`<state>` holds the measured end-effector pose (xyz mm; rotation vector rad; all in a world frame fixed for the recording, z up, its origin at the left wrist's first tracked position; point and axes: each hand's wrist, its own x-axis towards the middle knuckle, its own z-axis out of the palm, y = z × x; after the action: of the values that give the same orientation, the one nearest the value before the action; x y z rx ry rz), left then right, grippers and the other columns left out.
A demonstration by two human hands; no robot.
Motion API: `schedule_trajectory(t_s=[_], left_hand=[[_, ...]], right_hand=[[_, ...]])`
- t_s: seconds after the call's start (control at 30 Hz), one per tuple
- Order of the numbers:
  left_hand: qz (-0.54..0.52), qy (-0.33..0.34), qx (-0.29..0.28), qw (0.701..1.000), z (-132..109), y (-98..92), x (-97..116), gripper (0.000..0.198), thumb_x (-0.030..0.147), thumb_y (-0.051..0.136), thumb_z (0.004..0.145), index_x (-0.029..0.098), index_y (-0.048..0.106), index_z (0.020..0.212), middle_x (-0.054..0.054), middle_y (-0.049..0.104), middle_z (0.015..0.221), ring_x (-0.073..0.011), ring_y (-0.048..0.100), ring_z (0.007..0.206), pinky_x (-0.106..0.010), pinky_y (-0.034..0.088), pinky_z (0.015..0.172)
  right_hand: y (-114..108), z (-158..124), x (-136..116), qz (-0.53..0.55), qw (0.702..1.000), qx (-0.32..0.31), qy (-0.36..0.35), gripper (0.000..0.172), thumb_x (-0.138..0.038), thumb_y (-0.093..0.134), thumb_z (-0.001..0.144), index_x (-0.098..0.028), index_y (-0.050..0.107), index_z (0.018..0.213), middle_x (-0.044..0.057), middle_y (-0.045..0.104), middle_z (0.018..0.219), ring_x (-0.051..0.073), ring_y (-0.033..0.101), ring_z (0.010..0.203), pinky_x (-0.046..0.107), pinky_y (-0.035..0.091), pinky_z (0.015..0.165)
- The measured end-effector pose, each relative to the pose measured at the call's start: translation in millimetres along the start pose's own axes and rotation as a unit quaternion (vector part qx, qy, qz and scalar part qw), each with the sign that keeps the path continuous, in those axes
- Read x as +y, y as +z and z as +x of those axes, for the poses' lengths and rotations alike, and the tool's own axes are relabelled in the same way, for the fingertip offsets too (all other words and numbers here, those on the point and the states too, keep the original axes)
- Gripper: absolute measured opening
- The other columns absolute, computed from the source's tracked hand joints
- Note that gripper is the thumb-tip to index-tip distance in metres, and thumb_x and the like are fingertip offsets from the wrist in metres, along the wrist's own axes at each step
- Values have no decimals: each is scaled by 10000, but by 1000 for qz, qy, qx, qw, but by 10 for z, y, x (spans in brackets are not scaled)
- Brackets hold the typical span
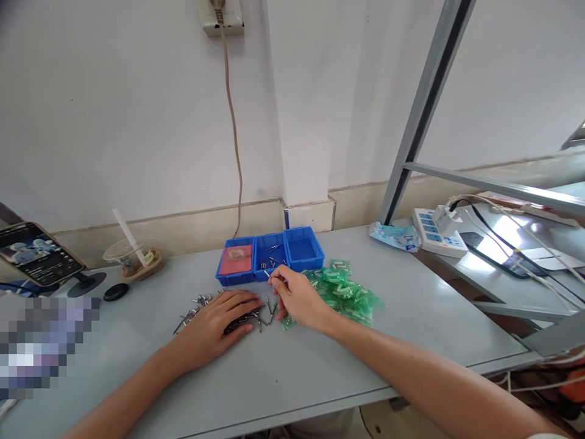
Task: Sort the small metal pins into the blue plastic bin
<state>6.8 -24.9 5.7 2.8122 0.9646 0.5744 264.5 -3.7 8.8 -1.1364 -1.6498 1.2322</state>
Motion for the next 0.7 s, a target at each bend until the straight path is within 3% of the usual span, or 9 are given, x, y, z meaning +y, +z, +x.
schedule_trajectory(t_s=[0.1, 0.2, 0.47, 0.7], left_hand=[[-9, 8, 5, 1000, 0, -3, 25, 439, 373, 582, 1077, 313, 565, 1512, -81, 631, 1467, -287, 590, 1347, -490, 519, 1123], [-8, 15, -9, 1000, 10, -15, 75, 446, 385, 594, 1069, 316, 568, 1509, -77, 614, 1492, -292, 574, 1363, -494, 512, 1132], [7, 30, -33, 999, 31, -17, 83, 544, 424, 597, 1064, 350, 474, 1589, -57, 590, 1529, -308, 503, 1440, -529, 455, 1181], [8, 9, -13, 1000, 44, -21, 93, 314, 394, 624, 1049, 285, 655, 1342, -68, 653, 1384, -285, 603, 1248, -473, 494, 1076]], right_hand=[[21, 8, -26, 44, 999, 2, -2, 303, -534, 597, 998, -235, 587, 955, -39, 564, 776, 133, 619, 593, 321, 633, 623], [28, 10, -81, 75, 997, -7, 2, 329, -548, 629, 979, -223, 591, 940, -29, 583, 792, 133, 619, 620, 363, 640, 735], [26, 6, -146, 132, 991, -7, 28, 354, -567, 703, 936, -221, 626, 923, -16, 610, 796, 146, 640, 696, 356, 615, 776], [-16, 35, -143, 167, 984, 8, 58, 350, -548, 739, 918, -215, 632, 906, -19, 586, 818, 132, 629, 705, 407, 651, 835]])
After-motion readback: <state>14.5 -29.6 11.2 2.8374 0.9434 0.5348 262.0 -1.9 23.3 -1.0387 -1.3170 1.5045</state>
